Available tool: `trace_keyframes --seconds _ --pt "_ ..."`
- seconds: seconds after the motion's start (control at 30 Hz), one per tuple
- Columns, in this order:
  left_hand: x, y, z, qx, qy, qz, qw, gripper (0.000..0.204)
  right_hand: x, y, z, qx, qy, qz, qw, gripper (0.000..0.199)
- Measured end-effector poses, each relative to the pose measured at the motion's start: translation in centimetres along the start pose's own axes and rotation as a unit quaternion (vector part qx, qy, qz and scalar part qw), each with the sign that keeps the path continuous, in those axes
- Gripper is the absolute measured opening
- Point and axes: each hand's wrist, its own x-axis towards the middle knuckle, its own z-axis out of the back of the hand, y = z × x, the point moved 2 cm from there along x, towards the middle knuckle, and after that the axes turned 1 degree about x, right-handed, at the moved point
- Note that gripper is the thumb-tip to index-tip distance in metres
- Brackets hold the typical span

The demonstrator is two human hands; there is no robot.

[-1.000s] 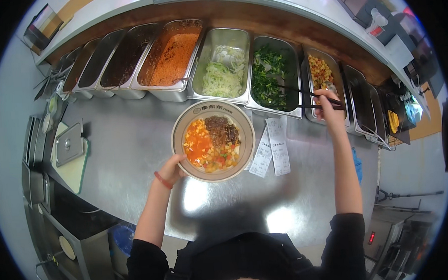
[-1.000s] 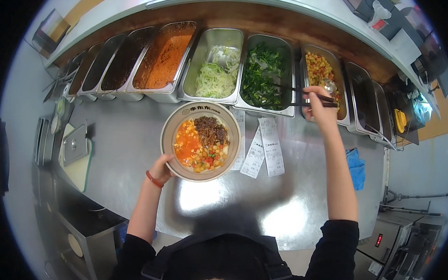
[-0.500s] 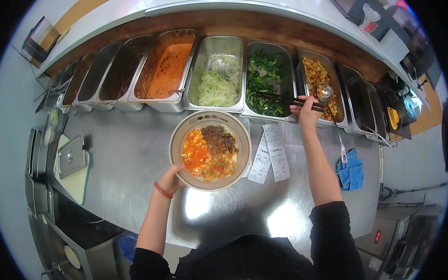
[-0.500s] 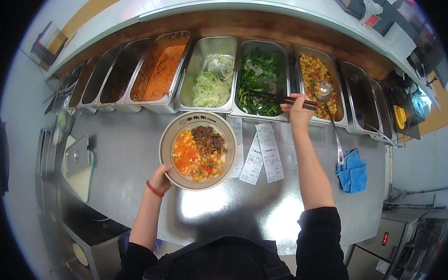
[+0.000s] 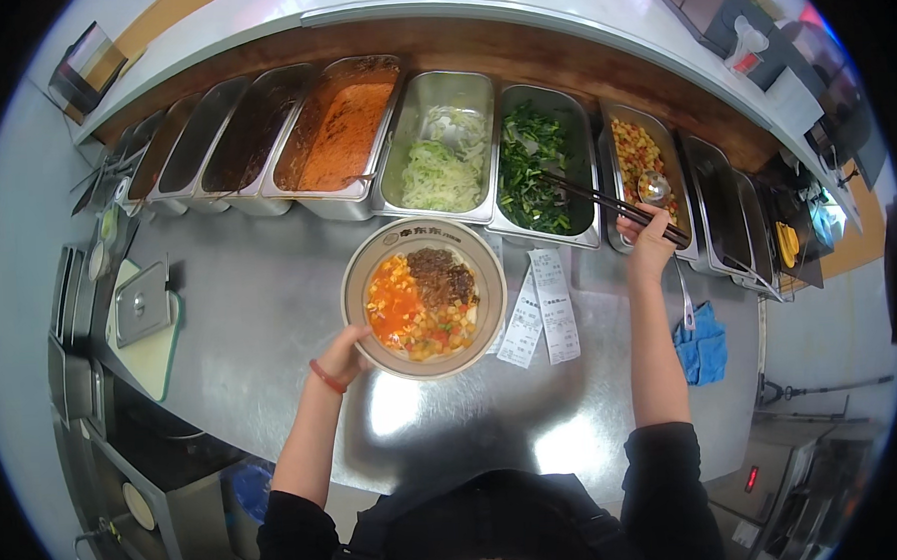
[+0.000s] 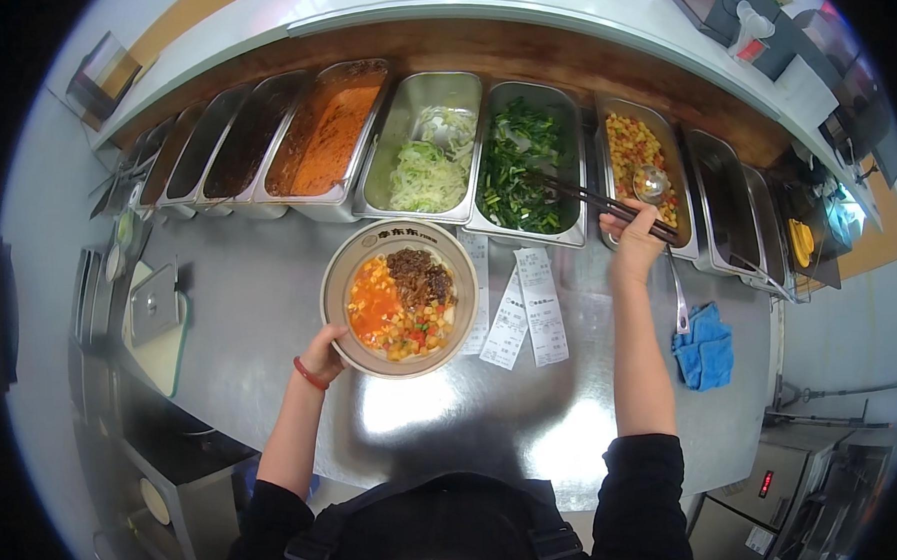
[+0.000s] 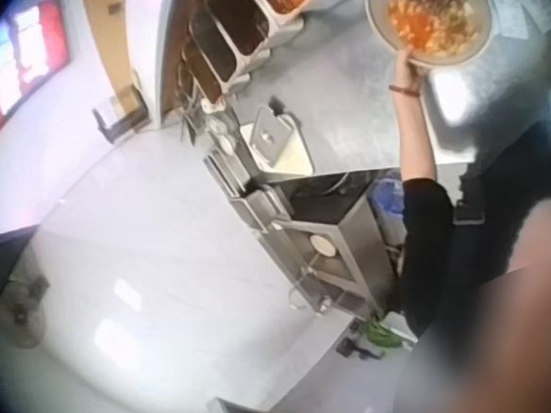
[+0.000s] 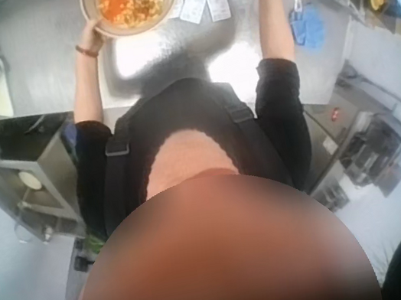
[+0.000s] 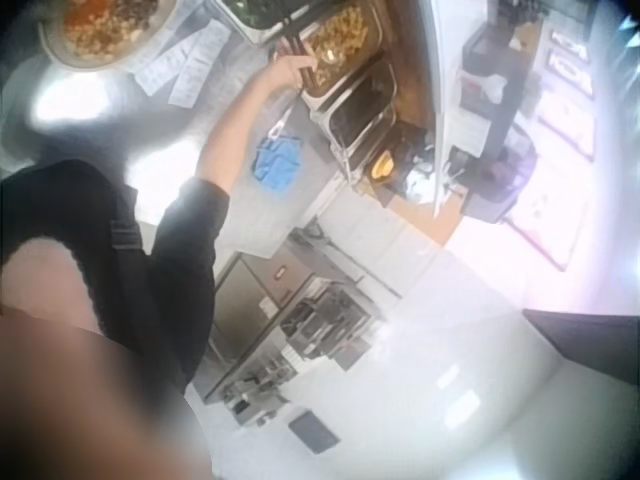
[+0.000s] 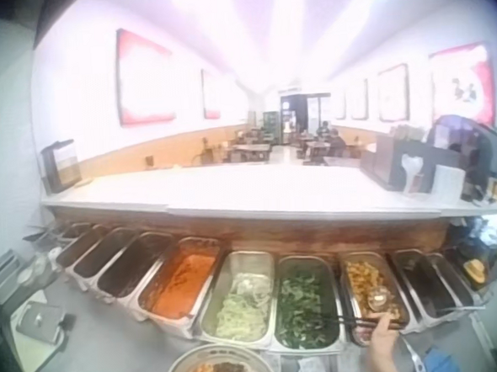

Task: The person assembles a bowl of noodles by adding various sauces and toppings from metal containers using a ladle and chopsticks. The person then hands the completed bowl to a customer and cleans the counter.

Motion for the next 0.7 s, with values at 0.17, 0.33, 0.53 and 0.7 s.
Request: trace_keyframes --seconds 0.17,0.33,0.53,0.7 --pt "-0.4 -0.3 -0.9 0.003 -0.001 -0.023 1.0 0.047 0.3 0.2 0.6 0.038 -0.024 -0.009 0.999 0.031" --pt "-0.6 -0.6 -1.2 0.003 0.005 -0.018 1.0 0.044 0.4 0.4 1.2 0.067 -0.036 -0.023 0.997 0.03" --pt "-0.4 -0.3 -0.7 -0.015 0.022 -0.018 0.999 0.038 -1.4 2.5 1.2 0.095 0.001 -0.032 0.995 0.025" --pt "-0.6 -0.3 -0.5 -0.017 0.033 -0.017 0.999 0.038 -5.5 4.4 -0.4 0.173 0.134 -0.06 0.974 0.025"
